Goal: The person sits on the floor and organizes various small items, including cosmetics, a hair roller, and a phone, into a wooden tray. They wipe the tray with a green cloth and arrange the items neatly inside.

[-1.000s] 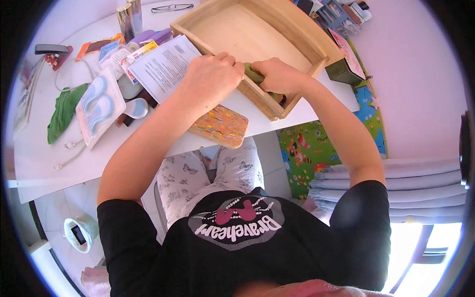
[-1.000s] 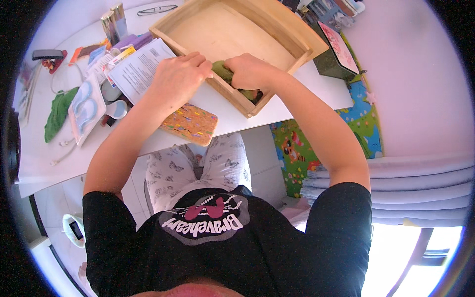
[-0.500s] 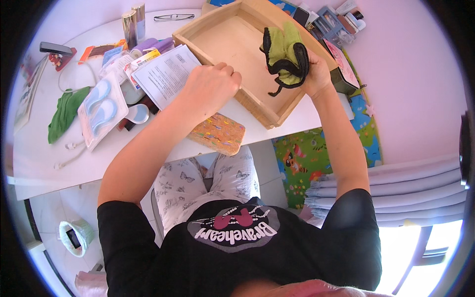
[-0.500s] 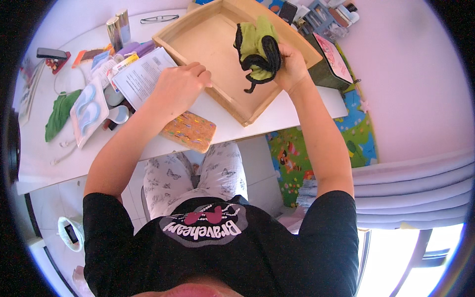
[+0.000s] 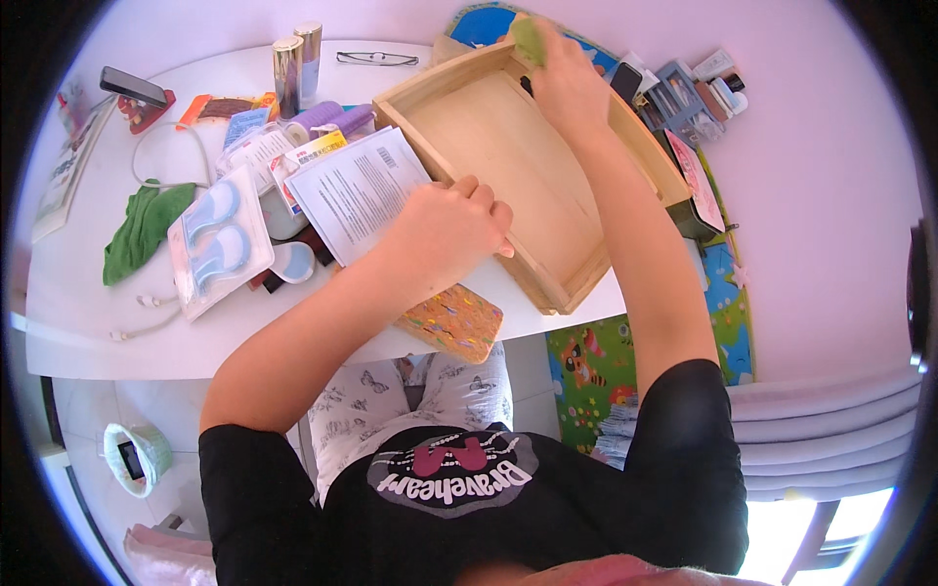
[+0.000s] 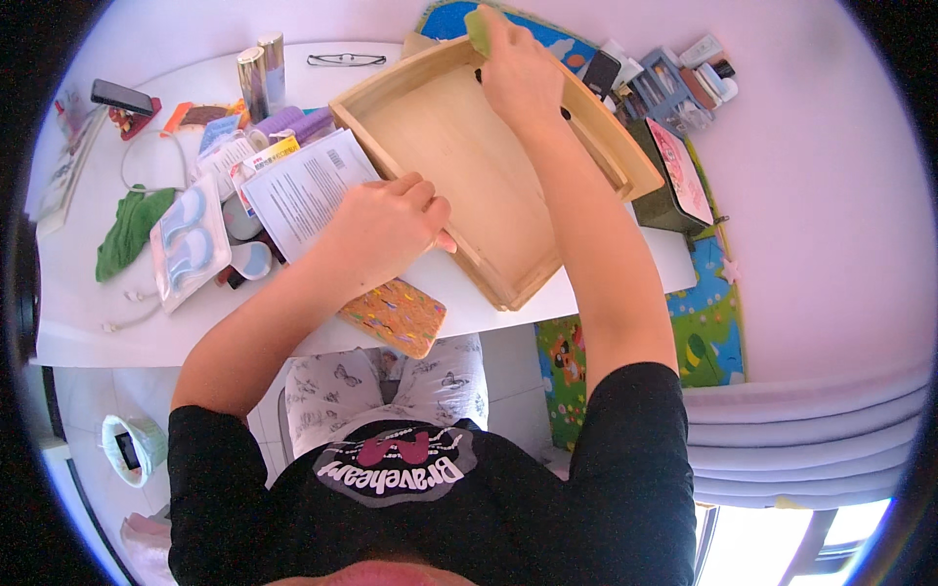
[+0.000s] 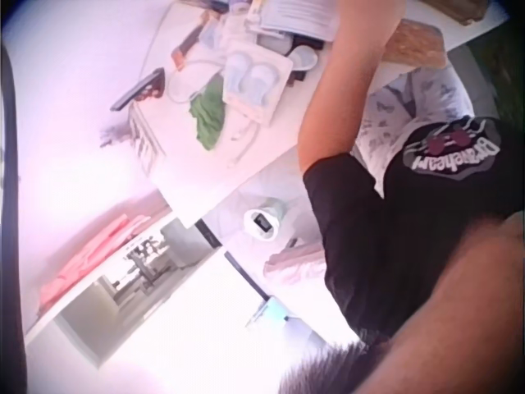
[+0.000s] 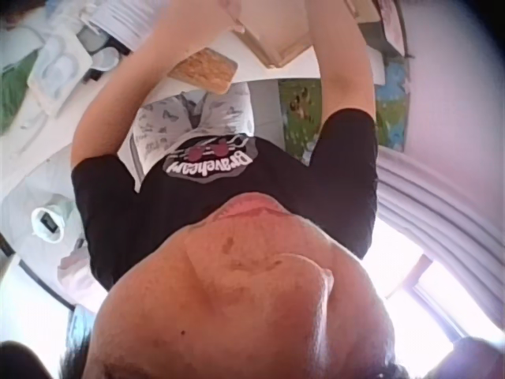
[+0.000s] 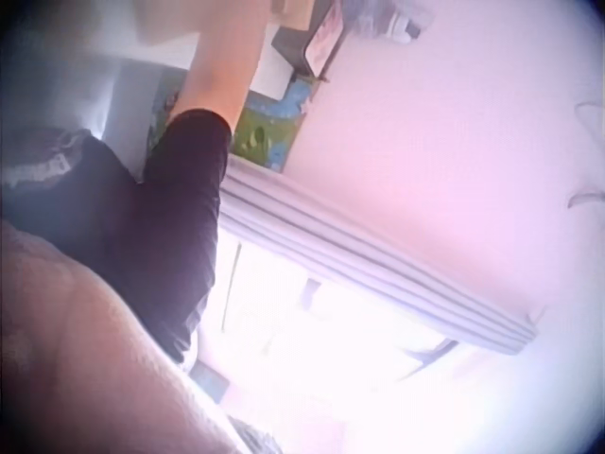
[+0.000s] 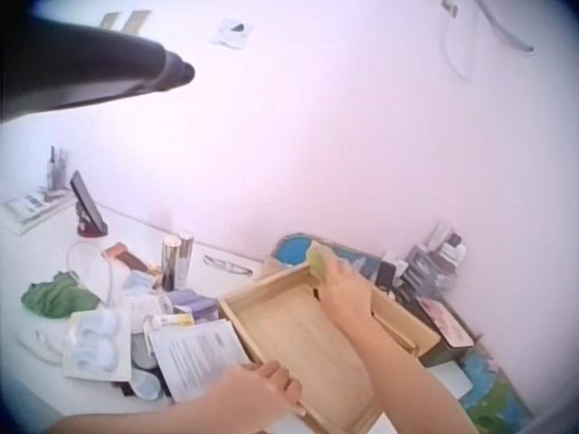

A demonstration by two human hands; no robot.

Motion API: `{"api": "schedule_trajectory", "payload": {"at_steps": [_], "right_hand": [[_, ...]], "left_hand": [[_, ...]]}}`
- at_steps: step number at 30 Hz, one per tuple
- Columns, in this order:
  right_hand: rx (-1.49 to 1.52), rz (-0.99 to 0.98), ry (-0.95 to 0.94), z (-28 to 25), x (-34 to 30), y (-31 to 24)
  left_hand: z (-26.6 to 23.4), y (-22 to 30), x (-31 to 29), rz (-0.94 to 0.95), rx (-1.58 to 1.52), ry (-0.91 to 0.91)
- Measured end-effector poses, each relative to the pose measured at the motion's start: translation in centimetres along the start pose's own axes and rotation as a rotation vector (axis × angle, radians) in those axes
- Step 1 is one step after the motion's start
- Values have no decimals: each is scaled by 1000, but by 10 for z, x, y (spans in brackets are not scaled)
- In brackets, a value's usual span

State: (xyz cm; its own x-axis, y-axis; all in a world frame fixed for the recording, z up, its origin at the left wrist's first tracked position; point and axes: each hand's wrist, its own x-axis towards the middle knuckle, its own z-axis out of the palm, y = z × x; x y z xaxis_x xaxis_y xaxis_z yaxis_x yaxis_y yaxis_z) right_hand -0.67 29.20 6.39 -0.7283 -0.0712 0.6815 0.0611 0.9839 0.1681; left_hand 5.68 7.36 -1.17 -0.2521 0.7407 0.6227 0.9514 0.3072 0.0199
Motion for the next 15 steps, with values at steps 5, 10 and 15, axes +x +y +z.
{"api": "schedule_trajectory", "payload": {"at_steps": [5, 10, 15], "right_hand": [[-265, -184, -120, 44, 28, 8], [-318, -44, -363, 55, 39, 2], [-312, -118, -438, 37, 38, 3]], "left_hand": [[1, 3, 3, -9, -6, -4], [2, 2, 4, -26, -11, -8], [3, 3, 4, -47, -9, 24]]}}
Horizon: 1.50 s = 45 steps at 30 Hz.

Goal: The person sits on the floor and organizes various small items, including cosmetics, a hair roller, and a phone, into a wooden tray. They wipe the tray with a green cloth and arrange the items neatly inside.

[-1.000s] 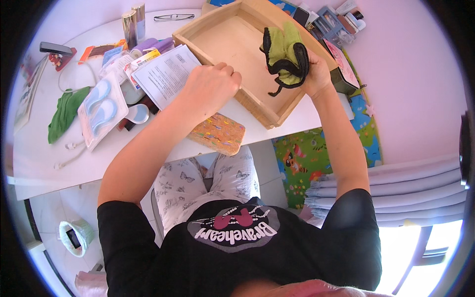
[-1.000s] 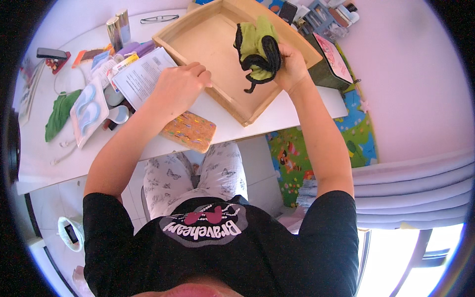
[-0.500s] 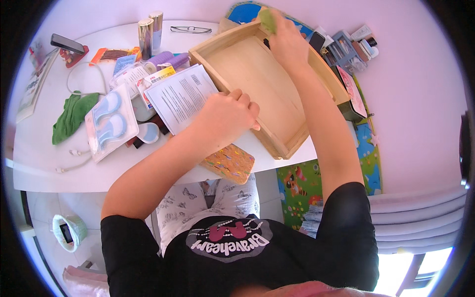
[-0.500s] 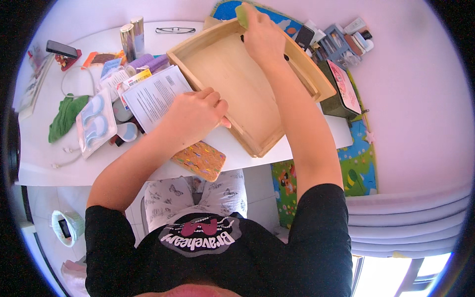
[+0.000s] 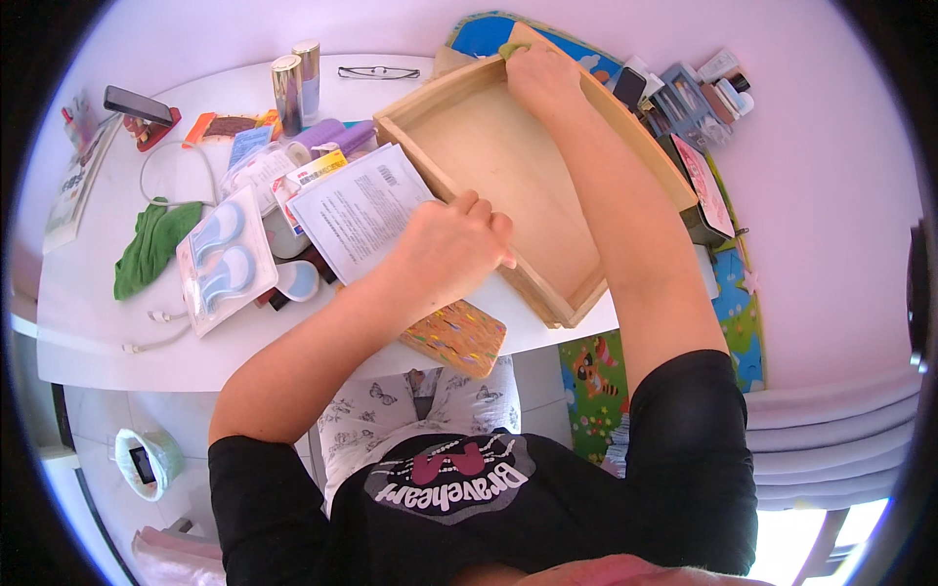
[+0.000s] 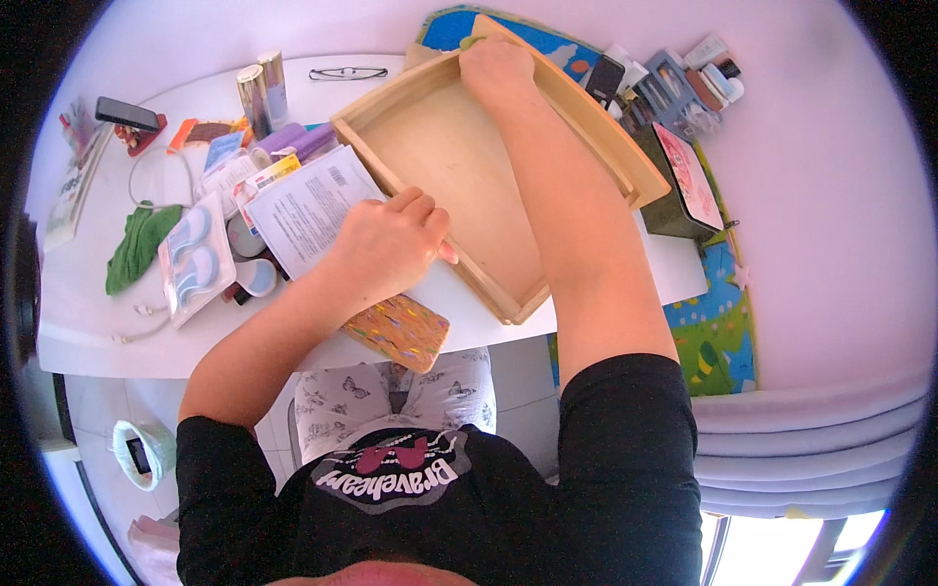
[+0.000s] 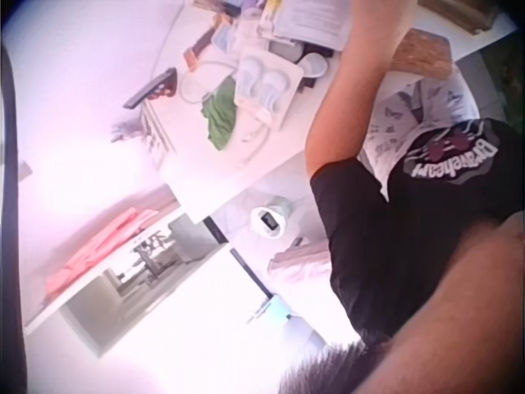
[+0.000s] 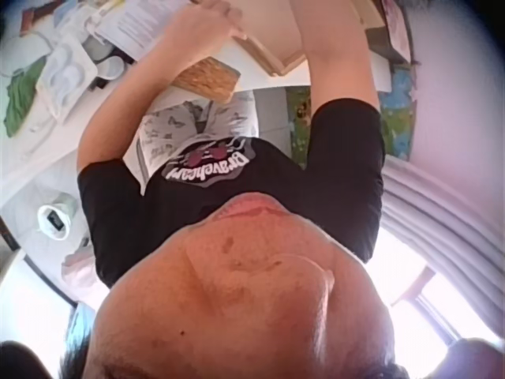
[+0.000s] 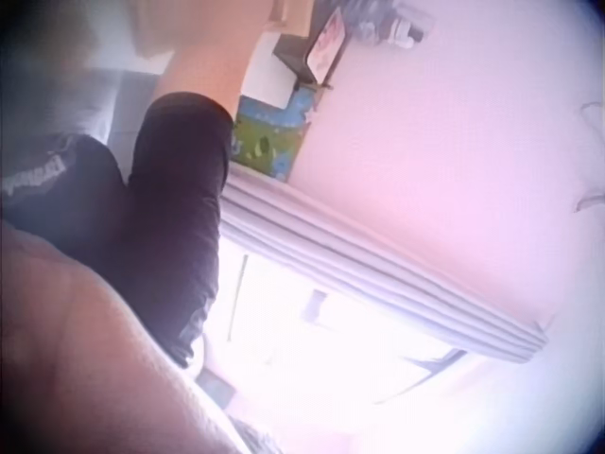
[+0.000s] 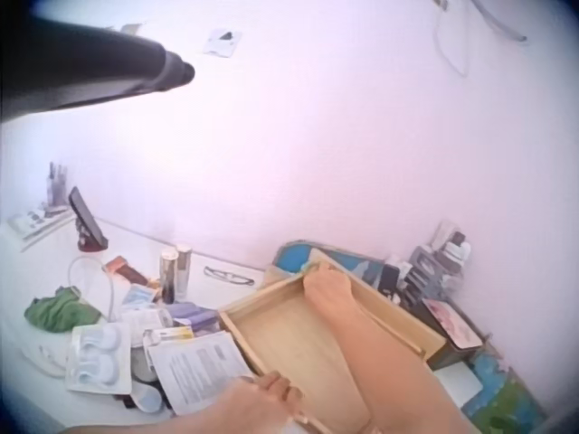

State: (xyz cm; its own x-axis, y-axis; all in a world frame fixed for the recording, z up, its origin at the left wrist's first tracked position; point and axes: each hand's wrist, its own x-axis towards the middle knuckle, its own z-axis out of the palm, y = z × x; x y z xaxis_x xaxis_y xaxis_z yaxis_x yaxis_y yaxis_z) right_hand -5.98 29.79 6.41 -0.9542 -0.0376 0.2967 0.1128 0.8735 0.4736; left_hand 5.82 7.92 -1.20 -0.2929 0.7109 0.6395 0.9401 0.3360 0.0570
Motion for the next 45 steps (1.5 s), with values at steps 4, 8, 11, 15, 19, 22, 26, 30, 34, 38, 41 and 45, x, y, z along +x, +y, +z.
{"api": "schedule_trajectory", "payload": {"at_steps": [4, 8, 11, 15, 19, 22, 26, 30, 34, 38, 41, 45], "right_hand": [[-76, 48, -189, -29, -19, 4], [-79, 113, -303, -49, -49, 16], [-59, 168, -372, -58, -73, 29], [-27, 203, -385, -68, -110, 48], [-20, 261, -450, -68, -146, 78], [-16, 270, -512, -59, -168, 108], [277, 286, -384, -62, -199, 128], [471, 349, -146, -48, -231, 127], [622, 366, 54, -16, -253, 123], [703, 388, 141, -16, -265, 103], [715, 358, 122, -33, -274, 76], [847, 245, 156, -53, -294, 29]], "left_hand": [[0, -2, 1, -12, -20, -23], [-1, -2, 1, -22, -44, -31], [1, -3, 0, -20, -48, -28], [-2, -3, 1, -34, -17, -84], [-5, -3, 2, -31, -24, -94], [-5, -2, 2, -31, -26, -107], [-3, -2, 0, -33, -22, -104], [1, -4, -1, -17, 32, -74], [3, -3, -2, -4, 46, -61], [3, -4, -1, 4, 45, -46], [4, -4, 0, 16, 46, -27], [2, -3, 0, 3, 49, -31]]}}
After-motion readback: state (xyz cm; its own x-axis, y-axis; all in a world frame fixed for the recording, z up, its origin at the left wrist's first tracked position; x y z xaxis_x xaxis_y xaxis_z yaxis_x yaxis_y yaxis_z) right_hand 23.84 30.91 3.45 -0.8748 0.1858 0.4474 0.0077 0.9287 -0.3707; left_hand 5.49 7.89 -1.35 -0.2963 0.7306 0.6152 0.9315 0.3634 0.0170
